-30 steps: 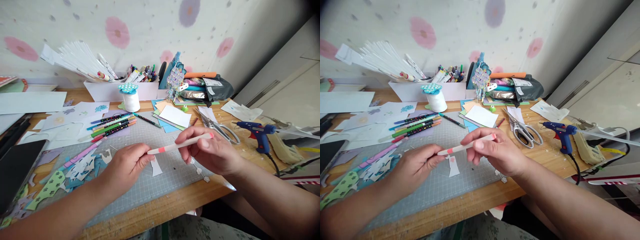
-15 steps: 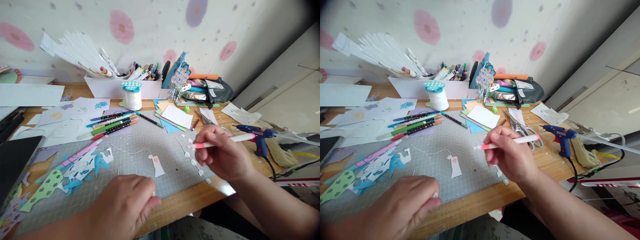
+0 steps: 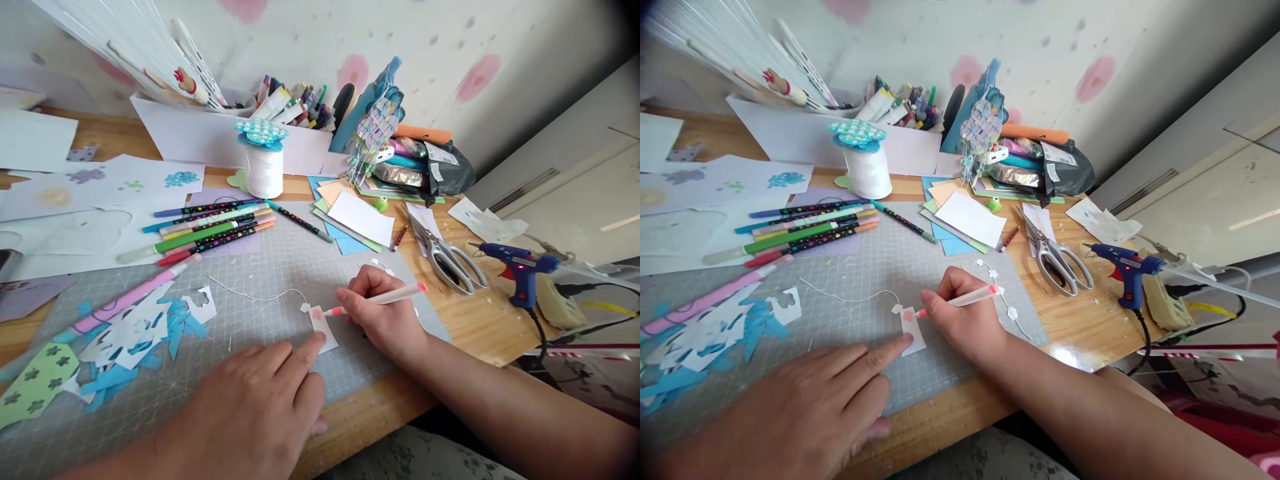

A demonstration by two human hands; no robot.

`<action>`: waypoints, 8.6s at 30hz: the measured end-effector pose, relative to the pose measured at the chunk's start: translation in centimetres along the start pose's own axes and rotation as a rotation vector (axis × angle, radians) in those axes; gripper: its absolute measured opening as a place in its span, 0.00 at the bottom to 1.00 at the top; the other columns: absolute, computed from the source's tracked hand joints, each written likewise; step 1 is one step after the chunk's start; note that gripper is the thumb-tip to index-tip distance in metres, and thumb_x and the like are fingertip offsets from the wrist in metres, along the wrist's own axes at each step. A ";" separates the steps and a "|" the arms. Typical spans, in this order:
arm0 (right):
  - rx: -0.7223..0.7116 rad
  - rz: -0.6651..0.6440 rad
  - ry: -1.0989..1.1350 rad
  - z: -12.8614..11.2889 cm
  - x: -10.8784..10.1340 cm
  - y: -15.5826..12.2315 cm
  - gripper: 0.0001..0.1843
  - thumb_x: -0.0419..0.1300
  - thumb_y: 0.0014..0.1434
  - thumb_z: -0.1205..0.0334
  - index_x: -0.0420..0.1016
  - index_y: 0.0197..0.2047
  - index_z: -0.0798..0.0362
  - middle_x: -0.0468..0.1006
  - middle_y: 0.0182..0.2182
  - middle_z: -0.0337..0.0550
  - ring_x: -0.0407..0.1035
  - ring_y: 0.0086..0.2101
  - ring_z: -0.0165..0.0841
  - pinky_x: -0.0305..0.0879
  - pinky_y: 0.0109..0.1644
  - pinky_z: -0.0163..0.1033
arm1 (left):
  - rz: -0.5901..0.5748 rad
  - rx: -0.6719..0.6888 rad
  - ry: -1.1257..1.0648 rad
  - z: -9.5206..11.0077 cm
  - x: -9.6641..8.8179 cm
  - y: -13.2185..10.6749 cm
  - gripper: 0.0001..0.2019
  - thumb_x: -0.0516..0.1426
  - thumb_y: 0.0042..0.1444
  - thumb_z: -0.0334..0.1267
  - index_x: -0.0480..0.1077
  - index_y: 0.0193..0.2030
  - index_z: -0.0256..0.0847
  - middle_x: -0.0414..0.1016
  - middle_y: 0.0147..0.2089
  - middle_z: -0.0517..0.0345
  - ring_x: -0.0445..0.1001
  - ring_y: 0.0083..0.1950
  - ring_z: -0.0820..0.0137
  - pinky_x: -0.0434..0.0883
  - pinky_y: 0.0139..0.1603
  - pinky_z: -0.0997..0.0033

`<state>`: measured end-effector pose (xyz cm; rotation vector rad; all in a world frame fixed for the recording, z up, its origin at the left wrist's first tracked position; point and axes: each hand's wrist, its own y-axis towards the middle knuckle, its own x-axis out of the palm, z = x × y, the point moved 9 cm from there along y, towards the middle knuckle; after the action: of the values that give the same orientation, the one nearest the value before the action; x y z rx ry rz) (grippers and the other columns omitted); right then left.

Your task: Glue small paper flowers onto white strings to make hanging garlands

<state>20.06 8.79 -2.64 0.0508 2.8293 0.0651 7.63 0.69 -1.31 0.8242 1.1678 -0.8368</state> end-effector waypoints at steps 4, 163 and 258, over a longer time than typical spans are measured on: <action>-0.018 0.001 -0.071 -0.1 0.2 -0.1 0.17 0.61 0.51 0.59 0.57 0.18 0.49 0.64 0.15 0.34 0.56 0.19 0.26 0.53 0.22 0.34 | 0.001 0.016 -0.016 0.0 0.2 0.3 0.04 0.61 0.51 0.37 0.73 0.34 0.40 0.75 0.55 0.41 0.77 0.36 0.53 0.72 0.31 0.54; -0.011 -0.016 -0.119 0.0 0.6 0.3 0.15 0.61 0.50 0.62 0.58 0.18 0.50 0.66 0.14 0.33 0.58 0.18 0.26 0.54 0.21 0.34 | 0.035 -0.003 0.027 0.3 -0.7 -0.1 0.03 0.59 0.53 0.33 0.72 0.35 0.39 0.74 0.56 0.40 0.78 0.40 0.55 0.77 0.34 0.50; -0.818 -0.562 -1.098 -8.1 11.9 8.7 0.17 0.52 0.60 0.72 0.77 0.46 0.52 0.76 0.45 0.47 0.67 0.46 0.37 0.62 0.49 0.39 | 0.488 -0.008 0.014 0.3 -7.3 -1.8 0.09 0.52 0.59 0.34 0.65 0.27 0.40 0.69 0.25 0.63 0.66 0.23 0.72 0.61 0.25 0.70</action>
<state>6.52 17.66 1.84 -0.6582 1.4891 0.7727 4.81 0.48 5.70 1.0545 0.9232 -0.4229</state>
